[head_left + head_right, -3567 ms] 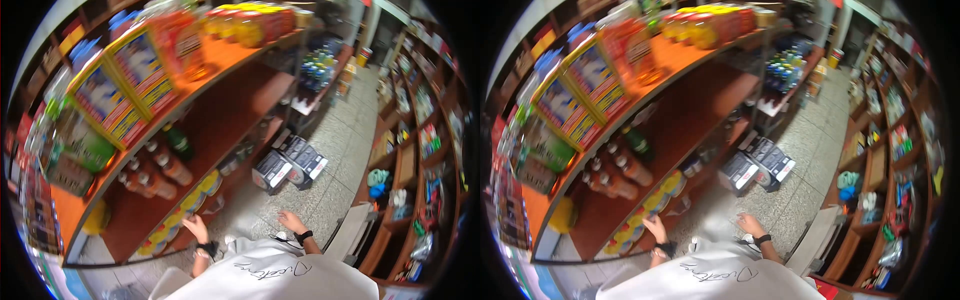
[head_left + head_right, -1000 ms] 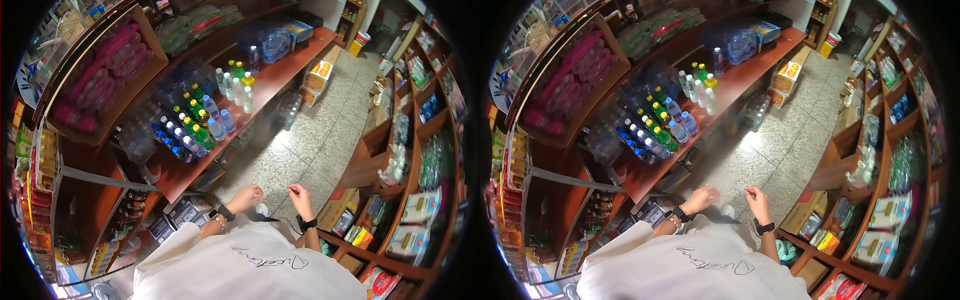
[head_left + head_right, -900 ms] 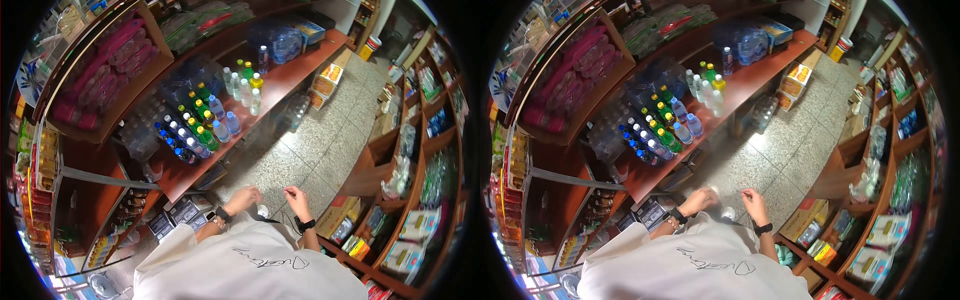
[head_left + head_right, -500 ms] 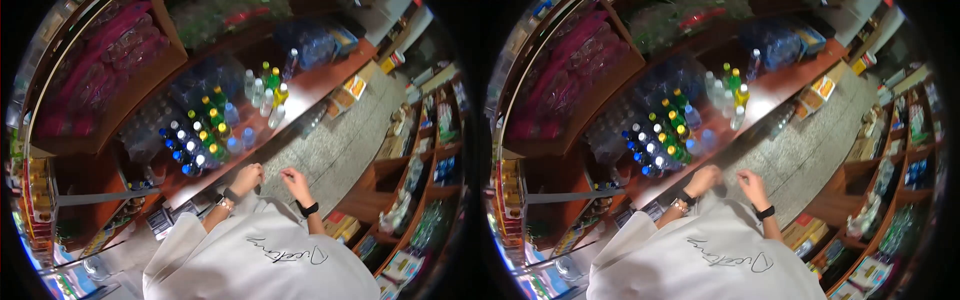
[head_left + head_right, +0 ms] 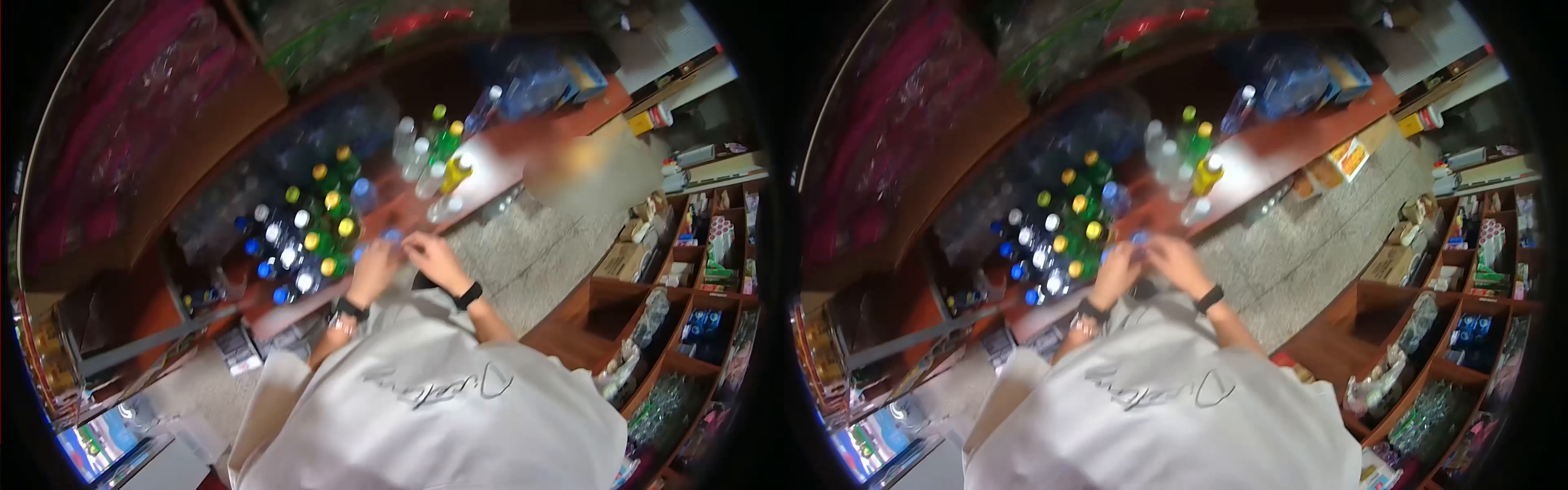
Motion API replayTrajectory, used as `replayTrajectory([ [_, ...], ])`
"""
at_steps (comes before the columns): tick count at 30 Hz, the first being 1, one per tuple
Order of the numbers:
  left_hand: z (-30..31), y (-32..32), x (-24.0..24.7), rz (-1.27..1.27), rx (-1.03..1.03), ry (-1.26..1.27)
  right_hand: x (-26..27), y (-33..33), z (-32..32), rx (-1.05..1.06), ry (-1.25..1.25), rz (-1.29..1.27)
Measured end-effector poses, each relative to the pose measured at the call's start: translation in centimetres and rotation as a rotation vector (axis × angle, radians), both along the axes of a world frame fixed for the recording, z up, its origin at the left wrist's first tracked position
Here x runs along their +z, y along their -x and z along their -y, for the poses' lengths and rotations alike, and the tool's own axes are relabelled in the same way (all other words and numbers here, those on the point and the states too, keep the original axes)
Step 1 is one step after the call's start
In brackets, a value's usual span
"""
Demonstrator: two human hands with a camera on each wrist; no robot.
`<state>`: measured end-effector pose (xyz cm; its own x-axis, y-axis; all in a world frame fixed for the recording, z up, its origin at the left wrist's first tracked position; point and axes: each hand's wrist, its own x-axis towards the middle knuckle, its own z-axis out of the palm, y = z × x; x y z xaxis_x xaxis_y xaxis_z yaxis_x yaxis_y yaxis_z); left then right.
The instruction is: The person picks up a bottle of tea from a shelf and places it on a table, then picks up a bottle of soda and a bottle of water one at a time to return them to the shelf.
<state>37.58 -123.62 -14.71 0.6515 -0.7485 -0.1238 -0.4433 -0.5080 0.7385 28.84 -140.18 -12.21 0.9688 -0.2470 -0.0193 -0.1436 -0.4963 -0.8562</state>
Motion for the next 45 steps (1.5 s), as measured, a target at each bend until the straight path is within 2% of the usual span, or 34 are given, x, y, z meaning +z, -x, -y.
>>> replayTrajectory([
  [1, 0.4, 0.2, -0.8, 0.032, -0.001, 0.076, -0.5, -0.6, 1.0, -0.015, 0.004, -0.006],
  [3, 1.5, 0.5, 0.0, 0.011, 0.008, 0.0, 0.4, -1.1, 3.4, -0.031, 0.042, 0.034],
  [7, 4.0, -0.2, 0.6, -0.063, 0.029, 0.043, 4.2, -1.8, 10.4, -0.196, -0.524, -0.149],
  [9, 6.1, -0.6, 0.8, -0.315, -0.008, -0.032, 5.0, -2.7, 14.5, -0.22, -0.603, -0.013],
  [11, 8.9, -0.2, 0.8, -0.315, -0.006, 0.004, 3.7, -3.6, 19.9, -0.182, -0.496, -0.127],
  [13, 12.7, -0.1, 0.9, -0.449, 0.034, 0.103, 2.2, -4.4, 24.3, -0.088, -0.144, -0.207],
  [15, 16.8, 0.0, 0.9, -0.486, 0.062, 0.088, -5.2, -4.8, 28.3, 0.008, 0.032, -0.153],
  [16, 18.9, -0.1, 1.0, -0.416, 0.111, 0.128, -5.8, -5.5, 29.6, 0.095, 0.067, -0.303],
  [17, 20.5, 0.5, 0.9, -0.357, 0.166, 0.158, -6.8, -6.1, 30.2, 0.112, 0.05, -0.305],
  [19, 22.8, 1.6, 0.2, -0.353, 0.183, 0.083, -9.3, -6.3, 30.3, 0.101, 0.007, -0.131],
  [20, 24.3, 0.5, -0.3, -0.305, 0.175, 0.044, -10.9, -7.1, 30.2, 0.133, -0.054, -0.107],
  [21, 25.1, 0.8, -1.1, -0.136, 0.175, 0.073, -12.1, -7.8, 30.1, 0.174, -0.064, -0.059],
  [23, 26.7, 0.7, -1.1, -0.146, 0.189, -0.052, -12.4, -8.7, 29.6, 0.244, -0.07, -0.154],
  [24, 27.6, 0.5, -0.4, -0.11, 0.229, -0.051, -13.1, -8.9, 29.2, 0.237, -0.054, -0.026],
  [25, 28.4, 0.2, 0.9, -0.363, 0.321, -0.018, -13.0, -9.3, 28.8, 0.286, -0.075, -0.02],
  [27, 29.3, 0.4, -0.1, -0.3, 0.404, 0.044, -12.8, -9.9, 28.5, 0.236, -0.108, -0.147],
  [28, 30.0, 0.1, 0.9, -0.418, 0.461, -0.021, -12.9, -9.9, 28.3, 0.221, -0.087, -0.12],
  [30, 30.2, 1.2, -3.1, -0.413, 0.521, 0.104, -12.4, -10.0, 28.9, 0.288, -0.061, -0.128],
  [32, 30.3, 2.5, -3.0, -0.432, 0.573, 0.14, -11.9, -9.0, 29.6, 0.352, -0.001, -0.138],
  [33, 30.5, 2.9, -2.3, -0.402, 0.554, 0.064, -11.7, -8.5, 30.0, 0.39, -0.024, -0.164],
  [34, 30.4, 3.1, -1.8, -0.367, 0.538, -0.013, -11.8, -7.7, 30.3, 0.419, -0.041, -0.118],
  [35, 30.0, 4.2, -3.8, -0.312, 0.517, 0.026, -12.1, -6.7, 30.5, 0.453, -0.06, -0.077],
  [37, 29.1, 6.0, -5.0, -0.3, 0.484, -0.037, -11.8, -4.7, 31.0, 0.519, 0.04, -0.229],
  [39, 28.2, 8.0, -5.2, -0.296, 0.51, -0.065, -11.6, -3.0, 30.5, 0.561, 0.096, -0.253],
  [41, 26.7, 9.3, -3.4, -0.296, 0.521, -0.097, -11.6, -1.5, 29.6, 0.645, 0.179, -0.306],
  [43, 24.8, 10.2, 1.6, -0.48, 0.459, -0.202, -10.7, -0.2, 28.3, 0.747, 0.19, -0.269],
  [44, 23.7, 11.9, 1.7, -0.395, 0.512, -0.119, -10.3, 0.6, 27.7, 0.828, 0.199, -0.239],
  [45, 22.7, 14.7, -2.3, -0.264, 0.594, 0.003, -10.4, 1.1, 26.6, 0.882, 0.207, -0.197],
])
